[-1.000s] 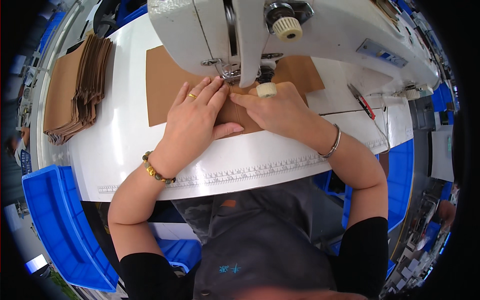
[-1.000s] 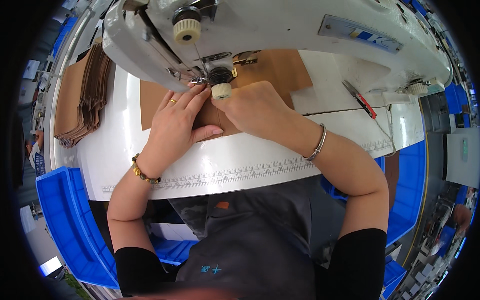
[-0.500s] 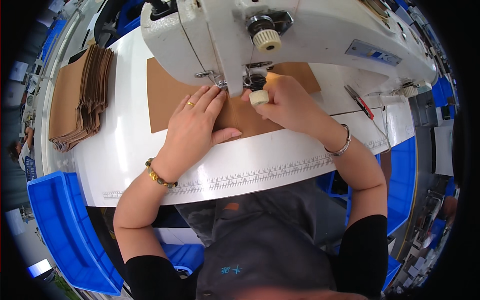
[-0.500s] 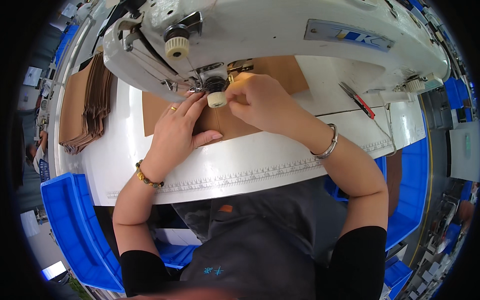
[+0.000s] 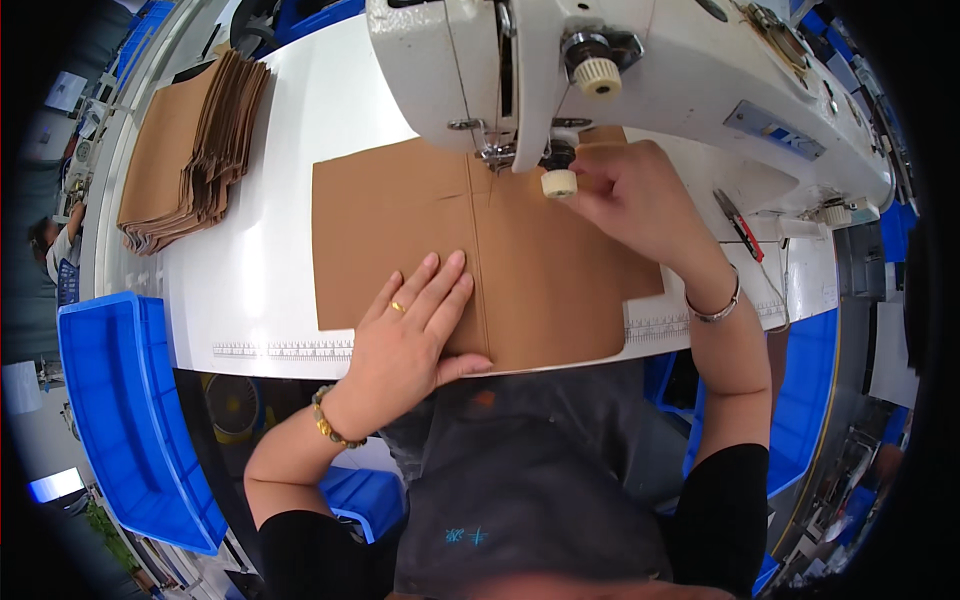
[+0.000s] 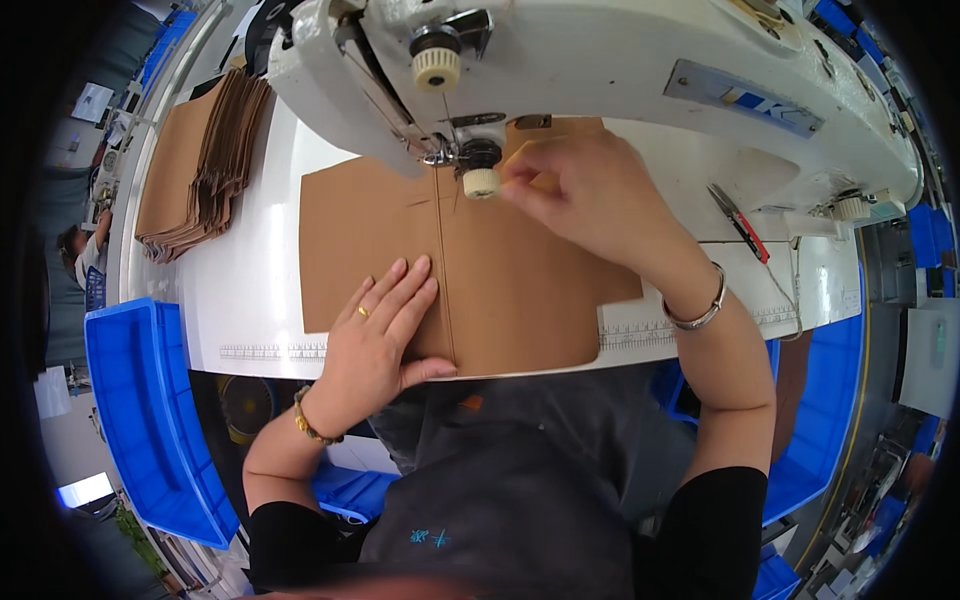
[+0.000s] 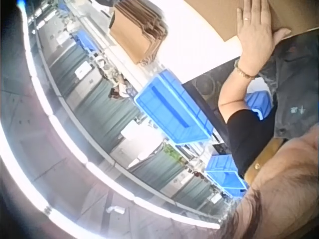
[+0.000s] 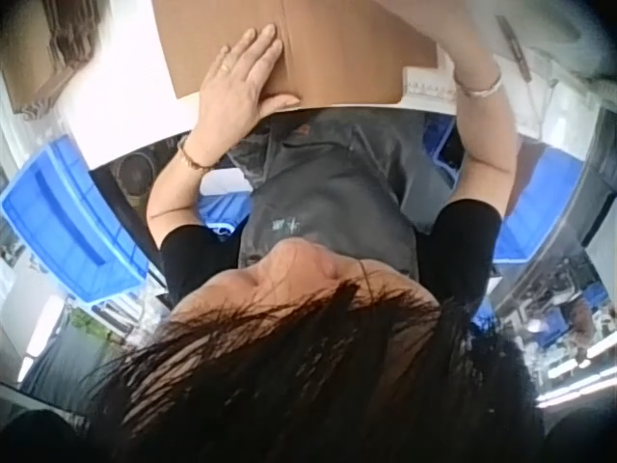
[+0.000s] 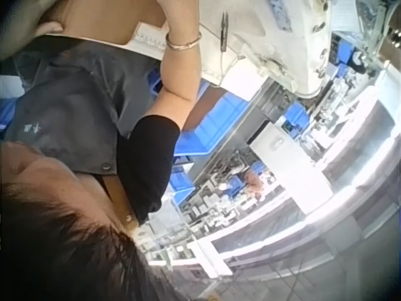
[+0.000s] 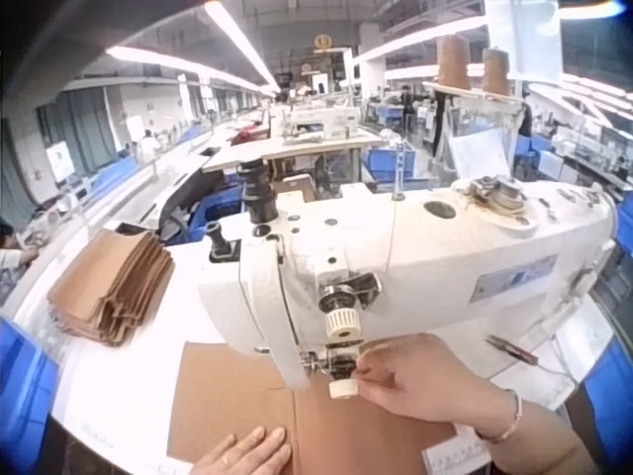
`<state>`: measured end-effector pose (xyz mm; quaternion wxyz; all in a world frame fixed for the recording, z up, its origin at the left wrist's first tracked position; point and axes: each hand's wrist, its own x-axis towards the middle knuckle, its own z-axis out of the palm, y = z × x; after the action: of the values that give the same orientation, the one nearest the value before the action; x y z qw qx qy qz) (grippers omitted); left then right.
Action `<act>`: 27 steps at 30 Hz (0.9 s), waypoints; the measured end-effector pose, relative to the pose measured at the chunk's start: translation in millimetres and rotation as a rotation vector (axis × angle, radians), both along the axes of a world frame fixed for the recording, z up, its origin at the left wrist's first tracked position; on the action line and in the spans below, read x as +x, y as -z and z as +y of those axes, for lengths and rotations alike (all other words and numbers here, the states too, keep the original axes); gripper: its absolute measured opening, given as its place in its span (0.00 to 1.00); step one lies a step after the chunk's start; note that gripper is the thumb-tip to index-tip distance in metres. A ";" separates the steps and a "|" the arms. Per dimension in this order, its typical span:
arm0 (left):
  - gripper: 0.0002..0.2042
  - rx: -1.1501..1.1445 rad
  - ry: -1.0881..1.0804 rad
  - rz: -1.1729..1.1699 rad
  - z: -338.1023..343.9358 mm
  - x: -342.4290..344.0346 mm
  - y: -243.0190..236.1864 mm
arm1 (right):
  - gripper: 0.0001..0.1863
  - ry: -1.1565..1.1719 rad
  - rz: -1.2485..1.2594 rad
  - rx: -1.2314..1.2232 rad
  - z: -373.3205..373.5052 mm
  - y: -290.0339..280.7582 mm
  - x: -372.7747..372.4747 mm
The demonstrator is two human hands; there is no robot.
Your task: Operating an industrial sewing machine to stitch together pieces of brown leather.
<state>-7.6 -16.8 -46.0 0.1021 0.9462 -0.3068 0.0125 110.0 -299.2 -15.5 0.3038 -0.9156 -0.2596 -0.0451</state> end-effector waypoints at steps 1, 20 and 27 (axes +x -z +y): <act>0.44 -0.002 0.003 0.010 -1.8 -11.8 0.4 | 0.12 0.043 0.003 -0.001 -3.2 -1.1 2.0; 0.31 -0.089 0.134 0.068 -15.3 -89.2 -0.1 | 0.19 0.353 0.795 0.721 -105.2 44.7 -195.6; 0.55 -0.060 0.346 0.096 -14.2 -87.8 -2.7 | 0.13 0.551 0.415 0.473 -146.8 -28.0 -245.5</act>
<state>-95.4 -31.0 -43.3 0.1456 0.8753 -0.4594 -0.0410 -135.5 -446.0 12.5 0.5282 -0.8454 0.0792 0.0024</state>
